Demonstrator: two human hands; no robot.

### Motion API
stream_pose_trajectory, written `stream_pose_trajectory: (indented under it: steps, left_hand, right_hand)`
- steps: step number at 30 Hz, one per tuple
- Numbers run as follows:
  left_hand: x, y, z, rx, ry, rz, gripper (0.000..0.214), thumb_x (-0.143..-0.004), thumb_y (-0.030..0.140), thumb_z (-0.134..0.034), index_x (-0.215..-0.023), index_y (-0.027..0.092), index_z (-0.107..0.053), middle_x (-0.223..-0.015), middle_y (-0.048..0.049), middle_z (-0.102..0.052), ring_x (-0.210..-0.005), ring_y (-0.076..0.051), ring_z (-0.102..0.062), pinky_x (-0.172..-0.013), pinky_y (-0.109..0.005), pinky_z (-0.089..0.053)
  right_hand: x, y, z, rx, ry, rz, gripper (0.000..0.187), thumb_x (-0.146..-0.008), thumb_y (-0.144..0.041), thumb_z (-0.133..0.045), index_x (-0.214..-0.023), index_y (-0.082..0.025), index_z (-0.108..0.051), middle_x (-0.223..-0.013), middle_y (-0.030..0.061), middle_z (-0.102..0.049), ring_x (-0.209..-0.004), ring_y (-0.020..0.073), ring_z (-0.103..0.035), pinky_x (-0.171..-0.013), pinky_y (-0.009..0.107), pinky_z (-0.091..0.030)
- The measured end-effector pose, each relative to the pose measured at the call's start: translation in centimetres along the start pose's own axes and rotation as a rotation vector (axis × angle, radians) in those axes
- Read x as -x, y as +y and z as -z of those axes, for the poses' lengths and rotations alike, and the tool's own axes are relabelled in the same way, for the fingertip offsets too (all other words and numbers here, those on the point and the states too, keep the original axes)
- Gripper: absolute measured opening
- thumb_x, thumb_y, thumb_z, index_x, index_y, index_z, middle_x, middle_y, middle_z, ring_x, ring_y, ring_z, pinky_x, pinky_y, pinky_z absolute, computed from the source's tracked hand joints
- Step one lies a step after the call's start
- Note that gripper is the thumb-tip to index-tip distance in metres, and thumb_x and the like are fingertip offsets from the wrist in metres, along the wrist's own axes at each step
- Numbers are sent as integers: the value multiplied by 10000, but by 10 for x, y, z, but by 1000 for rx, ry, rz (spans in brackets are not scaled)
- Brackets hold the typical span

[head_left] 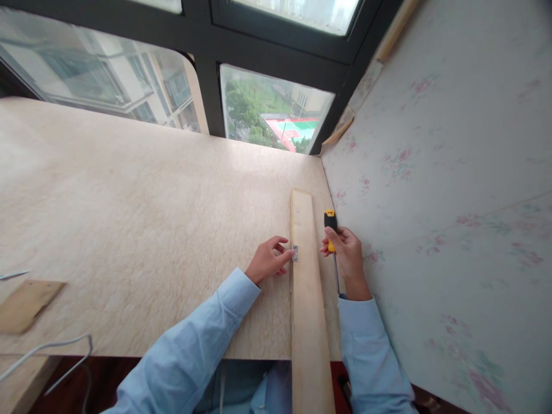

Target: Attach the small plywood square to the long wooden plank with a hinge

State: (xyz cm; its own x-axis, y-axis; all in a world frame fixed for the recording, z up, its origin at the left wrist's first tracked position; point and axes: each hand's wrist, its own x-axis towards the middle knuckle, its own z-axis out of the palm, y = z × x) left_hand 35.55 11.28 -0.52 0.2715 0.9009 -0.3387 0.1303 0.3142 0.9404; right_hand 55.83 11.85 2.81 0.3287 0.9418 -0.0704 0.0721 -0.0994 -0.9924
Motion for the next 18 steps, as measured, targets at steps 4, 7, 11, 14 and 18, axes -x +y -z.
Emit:
stream_pose_trajectory:
  steps: [4, 7, 11, 14, 18]
  left_hand:
    - [6, -10, 1, -40, -31, -45, 423, -820, 366, -696, -1166, 148, -588, -890, -52, -680, -462, -114, -636, -383, -192, -460]
    - [9, -17, 2, -103, -44, -130, 373, -837, 356, -661, -1144, 151, -604, -835, -39, -692, -480, -121, -643, -413, -194, -449]
    - [10, -19, 4, -185, -52, -239, 313, -857, 333, -604, -1110, 150, -632, -777, -31, -707, -503, -136, -651, -478, -218, -468]
    - [11, -20, 4, -199, -42, -280, 298, -854, 330, -594, -1089, 153, -647, -769, -31, -712, -518, -135, -648, -503, -221, -473]
    - [11, -24, 4, -204, -35, -317, 288, -844, 317, -595, -1078, 161, -659, -759, -23, -715, -539, -131, -642, -526, -219, -477]
  right_hand:
    - [-8, 15, 8, 402, 89, 22, 467, -741, -583, -720, -917, -163, -615, -612, -3, -659, -443, 155, -608, -391, 235, -435]
    - [-14, 24, 14, 683, 83, 15, 400, -798, -529, -659, -927, -151, -635, -643, 38, -687, -513, 189, -646, -468, 259, -438]
    - [-15, 29, 18, 989, 104, 38, 335, -824, -472, -650, -926, -153, -661, -781, 108, -741, -729, 252, -703, -603, 292, -435]
    - [-10, 30, 19, 1133, 99, 56, 339, -851, -469, -631, -983, -157, -657, -903, 135, -752, -838, 275, -706, -622, 299, -413]
    - [-5, 32, 20, 1280, 41, 31, 354, -887, -495, -592, -1001, -164, -646, -915, 128, -746, -857, 269, -701, -617, 300, -387]
